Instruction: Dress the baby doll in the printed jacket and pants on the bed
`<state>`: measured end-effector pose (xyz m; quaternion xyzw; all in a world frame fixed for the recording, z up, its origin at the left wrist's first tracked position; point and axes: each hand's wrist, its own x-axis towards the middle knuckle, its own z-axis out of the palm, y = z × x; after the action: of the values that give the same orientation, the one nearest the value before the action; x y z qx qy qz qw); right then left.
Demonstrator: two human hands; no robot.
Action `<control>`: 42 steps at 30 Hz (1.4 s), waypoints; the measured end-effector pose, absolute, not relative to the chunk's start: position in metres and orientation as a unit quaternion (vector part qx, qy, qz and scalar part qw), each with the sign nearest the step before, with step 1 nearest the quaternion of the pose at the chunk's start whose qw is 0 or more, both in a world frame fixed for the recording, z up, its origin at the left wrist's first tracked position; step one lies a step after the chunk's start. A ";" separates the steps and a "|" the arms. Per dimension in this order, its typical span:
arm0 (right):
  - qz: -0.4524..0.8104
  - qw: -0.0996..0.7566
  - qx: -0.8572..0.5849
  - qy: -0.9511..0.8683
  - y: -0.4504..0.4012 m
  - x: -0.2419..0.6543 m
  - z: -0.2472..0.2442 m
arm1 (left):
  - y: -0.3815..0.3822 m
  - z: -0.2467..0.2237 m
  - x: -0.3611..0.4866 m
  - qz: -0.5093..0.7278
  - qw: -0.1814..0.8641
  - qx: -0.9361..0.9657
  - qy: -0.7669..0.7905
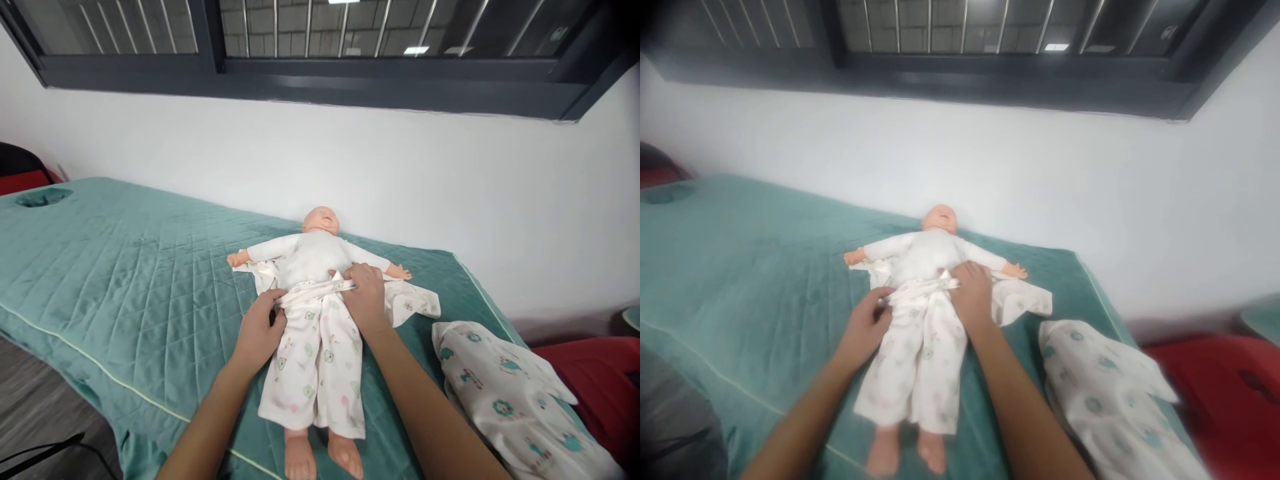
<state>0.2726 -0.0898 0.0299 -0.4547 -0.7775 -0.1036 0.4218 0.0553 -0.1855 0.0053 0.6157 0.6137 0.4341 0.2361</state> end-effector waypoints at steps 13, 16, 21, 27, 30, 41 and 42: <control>-0.046 0.398 -0.457 -0.794 -0.153 0.290 0.023 | -0.179 0.000 0.054 0.402 0.189 0.630 0.637; 0.051 0.395 -0.527 -0.751 -0.159 0.291 0.021 | -0.181 0.003 0.054 0.412 0.206 0.623 0.632; 0.203 0.415 -0.562 -0.686 -0.154 0.296 0.023 | -0.181 0.004 0.054 0.411 0.214 0.620 0.634; 0.203 0.404 -0.499 -0.739 -0.144 0.306 0.028 | -0.169 0.005 0.056 0.427 0.191 0.636 0.614; 0.267 0.420 -0.478 -0.724 -0.144 0.310 0.032 | -0.154 0.010 0.059 0.436 0.188 0.641 0.603; 0.443 0.414 -0.447 -0.657 -0.146 0.313 0.023 | -0.107 0.009 0.065 0.472 0.211 0.625 0.585; 0.435 0.411 -0.448 -0.665 -0.145 0.312 0.022 | -0.108 0.008 0.064 0.476 0.211 0.620 0.587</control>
<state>0.3122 -0.1454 0.0220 -0.4478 -0.6646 0.4345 0.4111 0.0642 -0.1084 0.0080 0.6204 0.5867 0.4759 0.2110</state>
